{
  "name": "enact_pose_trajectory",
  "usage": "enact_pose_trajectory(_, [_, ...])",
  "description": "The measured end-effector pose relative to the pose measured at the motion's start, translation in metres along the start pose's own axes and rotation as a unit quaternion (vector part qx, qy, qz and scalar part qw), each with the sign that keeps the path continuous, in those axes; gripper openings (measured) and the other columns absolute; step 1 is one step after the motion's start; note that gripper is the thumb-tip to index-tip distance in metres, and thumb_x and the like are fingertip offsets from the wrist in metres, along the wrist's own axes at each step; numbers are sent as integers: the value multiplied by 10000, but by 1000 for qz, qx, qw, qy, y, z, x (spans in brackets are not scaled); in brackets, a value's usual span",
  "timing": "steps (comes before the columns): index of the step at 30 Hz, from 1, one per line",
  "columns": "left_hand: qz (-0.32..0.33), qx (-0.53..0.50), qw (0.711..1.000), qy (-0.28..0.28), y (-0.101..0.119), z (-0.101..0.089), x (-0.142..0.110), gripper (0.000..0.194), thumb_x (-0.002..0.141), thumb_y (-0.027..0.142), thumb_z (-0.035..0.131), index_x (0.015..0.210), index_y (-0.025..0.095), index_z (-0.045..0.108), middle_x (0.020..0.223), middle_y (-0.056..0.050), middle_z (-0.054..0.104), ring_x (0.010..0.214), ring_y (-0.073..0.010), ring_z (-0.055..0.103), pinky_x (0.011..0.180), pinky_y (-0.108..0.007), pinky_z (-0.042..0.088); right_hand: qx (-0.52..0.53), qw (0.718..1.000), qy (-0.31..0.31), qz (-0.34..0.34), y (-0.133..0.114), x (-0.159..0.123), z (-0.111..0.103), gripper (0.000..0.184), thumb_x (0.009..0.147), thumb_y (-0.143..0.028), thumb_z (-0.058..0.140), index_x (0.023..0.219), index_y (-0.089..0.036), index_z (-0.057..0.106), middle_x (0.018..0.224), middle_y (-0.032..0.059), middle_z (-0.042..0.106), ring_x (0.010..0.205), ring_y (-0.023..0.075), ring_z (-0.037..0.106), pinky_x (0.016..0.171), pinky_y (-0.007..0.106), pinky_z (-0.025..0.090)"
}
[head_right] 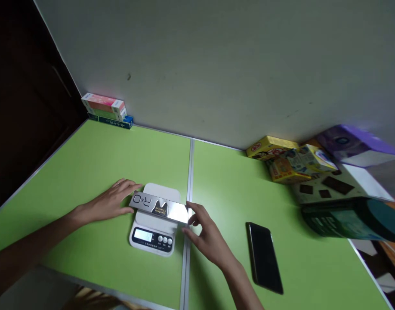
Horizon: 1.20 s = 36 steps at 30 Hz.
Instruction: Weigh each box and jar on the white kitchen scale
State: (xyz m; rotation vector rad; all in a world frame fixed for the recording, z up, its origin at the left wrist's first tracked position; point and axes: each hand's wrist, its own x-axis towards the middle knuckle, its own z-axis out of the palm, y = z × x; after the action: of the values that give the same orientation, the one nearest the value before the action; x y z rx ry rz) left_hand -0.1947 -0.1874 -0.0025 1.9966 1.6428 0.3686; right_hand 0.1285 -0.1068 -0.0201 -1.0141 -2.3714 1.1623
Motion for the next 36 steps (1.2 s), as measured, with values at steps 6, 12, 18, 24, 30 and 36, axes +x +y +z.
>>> enact_pose_trajectory(6, [15, -49, 999, 3, -7, 3, 6, 486, 795, 251, 677, 1255, 259, 520, 1175, -67, 574, 1128, -272, 527, 947, -498, 484, -23, 1000, 2, 20, 0, 8, 7, 475, 893, -271, 538, 1352, -279, 415, 1165, 96, 547, 800, 184, 593, 707, 376, 564])
enact_pose_trajectory(12, [-20, -132, 989, 65, -29, -47, 9, 440, 815, 237, 631, 1245, 269, 546, 1208, -40, 567, 1075, -227, 594, 914, -436, 548, -48, 997, 13, -50, -24, 74, -3, 383, 904, -339, 535, 1275, -247, 514, 1141, 117, 591, 812, 202, 626, 729, 375, 576])
enact_pose_trajectory(18, [-99, -118, 906, 395, -115, -140, 62, 427, 770, 80, 573, 1175, 206, 618, 1255, -64, 580, 1196, -219, 542, 1083, -409, 418, -17, 983, 84, -161, -83, 265, 19, 430, 874, -373, 562, 1250, -168, 526, 1097, 133, 570, 751, 197, 625, 625, 338, 551])
enact_pose_trajectory(24, [-200, -117, 798, 556, -219, -218, 123, 459, 800, 6, 407, 1196, 125, 606, 1217, -105, 644, 1184, -209, 573, 1077, -385, 409, -43, 974, 140, -175, -145, 426, 62, 418, 808, -202, 592, 1219, -146, 543, 1099, 138, 557, 828, 219, 601, 837, 407, 496])
enact_pose_trajectory(30, [-223, -123, 776, 576, -275, -237, 151, 458, 796, 10, 376, 1170, 50, 637, 1202, -134, 674, 1170, -224, 599, 1069, -376, 417, -64, 972, 167, -150, -150, 475, 87, 236, 840, -140, 516, 1064, -133, 588, 1193, 171, 495, 878, 229, 587, 844, 405, 472])
enact_pose_trajectory(36, [-247, -100, 779, 567, -288, -225, 166, 507, 844, 11, 337, 1301, 88, 540, 1340, -95, 590, 1257, -167, 527, 1117, -289, 337, -69, 976, 151, -141, -133, 485, 89, 230, 891, -174, 479, 1104, -161, 566, 1301, 150, 434, 829, 191, 592, 838, 386, 469])
